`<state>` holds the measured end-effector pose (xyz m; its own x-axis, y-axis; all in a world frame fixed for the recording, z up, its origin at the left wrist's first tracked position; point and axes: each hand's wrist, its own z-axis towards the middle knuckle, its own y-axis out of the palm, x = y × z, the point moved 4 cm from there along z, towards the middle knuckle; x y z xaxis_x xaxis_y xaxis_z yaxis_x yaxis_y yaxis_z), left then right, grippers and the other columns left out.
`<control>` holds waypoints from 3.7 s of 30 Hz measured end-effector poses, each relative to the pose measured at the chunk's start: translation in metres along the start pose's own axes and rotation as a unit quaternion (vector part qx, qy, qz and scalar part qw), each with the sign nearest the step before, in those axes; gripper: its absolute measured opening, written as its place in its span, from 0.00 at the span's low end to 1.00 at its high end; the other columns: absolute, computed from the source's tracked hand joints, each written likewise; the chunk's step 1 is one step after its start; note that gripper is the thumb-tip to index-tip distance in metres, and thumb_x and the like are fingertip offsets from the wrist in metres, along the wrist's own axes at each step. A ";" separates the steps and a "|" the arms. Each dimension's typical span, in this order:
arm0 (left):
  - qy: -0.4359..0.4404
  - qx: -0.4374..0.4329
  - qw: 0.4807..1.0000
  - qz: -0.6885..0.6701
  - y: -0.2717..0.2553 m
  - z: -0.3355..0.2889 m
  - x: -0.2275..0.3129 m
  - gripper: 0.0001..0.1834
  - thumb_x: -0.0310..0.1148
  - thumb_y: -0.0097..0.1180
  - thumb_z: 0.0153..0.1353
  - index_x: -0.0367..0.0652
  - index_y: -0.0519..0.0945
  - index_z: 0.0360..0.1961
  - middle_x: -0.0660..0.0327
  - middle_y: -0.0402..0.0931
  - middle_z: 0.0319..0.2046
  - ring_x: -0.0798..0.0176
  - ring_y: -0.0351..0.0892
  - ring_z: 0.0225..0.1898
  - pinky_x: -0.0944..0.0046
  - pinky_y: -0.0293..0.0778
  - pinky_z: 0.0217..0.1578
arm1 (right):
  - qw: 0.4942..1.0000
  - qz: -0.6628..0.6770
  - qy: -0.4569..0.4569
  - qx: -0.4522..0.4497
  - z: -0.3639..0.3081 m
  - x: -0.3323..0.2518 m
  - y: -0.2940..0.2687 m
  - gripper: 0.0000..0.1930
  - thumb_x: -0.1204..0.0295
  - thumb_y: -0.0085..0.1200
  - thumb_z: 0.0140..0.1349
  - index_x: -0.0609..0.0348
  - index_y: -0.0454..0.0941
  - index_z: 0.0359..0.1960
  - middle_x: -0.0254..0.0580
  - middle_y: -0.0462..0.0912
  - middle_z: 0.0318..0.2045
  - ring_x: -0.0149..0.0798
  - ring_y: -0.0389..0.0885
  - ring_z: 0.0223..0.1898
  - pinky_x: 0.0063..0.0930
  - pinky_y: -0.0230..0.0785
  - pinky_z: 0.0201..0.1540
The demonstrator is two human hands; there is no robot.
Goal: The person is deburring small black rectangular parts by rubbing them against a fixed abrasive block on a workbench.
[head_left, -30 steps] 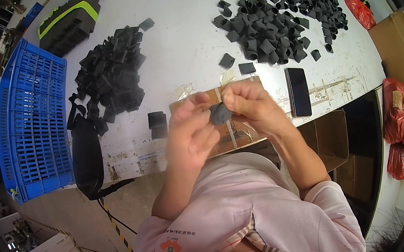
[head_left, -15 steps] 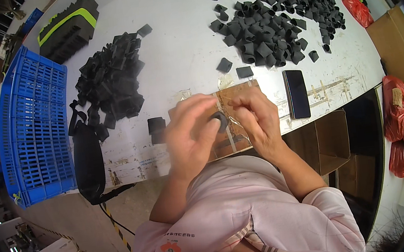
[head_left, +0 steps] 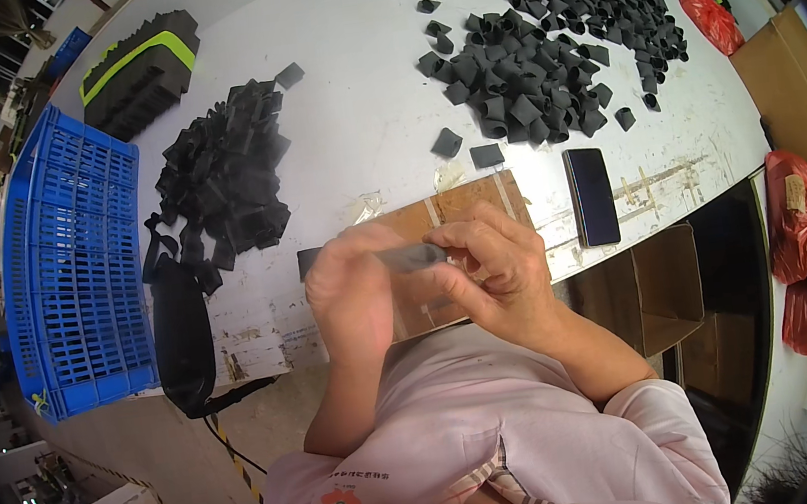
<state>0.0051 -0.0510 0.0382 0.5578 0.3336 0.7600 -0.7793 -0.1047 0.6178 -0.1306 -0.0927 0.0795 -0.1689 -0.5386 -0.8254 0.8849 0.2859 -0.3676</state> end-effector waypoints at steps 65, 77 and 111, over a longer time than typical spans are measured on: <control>0.072 0.036 0.972 0.223 0.009 -0.023 0.002 0.16 0.25 0.49 0.52 0.30 0.69 0.42 0.56 0.70 0.32 0.70 0.67 0.32 0.70 0.65 0.35 | 0.881 0.414 0.204 0.104 -0.013 0.024 -0.017 0.07 0.73 0.52 0.57 0.61 0.70 0.25 0.36 0.74 0.20 0.26 0.69 0.20 0.18 0.61 0.20; 0.066 0.005 0.922 0.382 0.033 -0.027 -0.015 0.08 0.17 0.56 0.47 0.33 0.73 0.31 0.59 0.73 0.28 0.72 0.69 0.27 0.75 0.66 0.27 | 0.740 0.537 0.406 0.017 -0.059 0.042 0.006 0.08 0.69 0.51 0.58 0.60 0.71 0.25 0.36 0.74 0.21 0.27 0.69 0.18 0.18 0.61 0.22; -0.013 0.199 0.634 0.747 -0.189 -0.019 -0.022 0.08 0.23 0.55 0.47 0.36 0.73 0.30 0.53 0.70 0.26 0.53 0.70 0.30 0.59 0.66 0.30 | 0.966 -0.085 0.238 -0.061 -0.025 0.074 -0.022 0.07 0.74 0.50 0.57 0.66 0.76 0.33 0.31 0.72 0.22 0.22 0.66 0.23 0.17 0.60 0.24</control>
<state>0.1351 -0.0206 -0.0994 -0.7089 -0.4316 0.5578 -0.3131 -0.5161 -0.7972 -0.1734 -0.1196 0.0158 -0.5136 -0.1698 -0.8410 0.7737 0.3320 -0.5396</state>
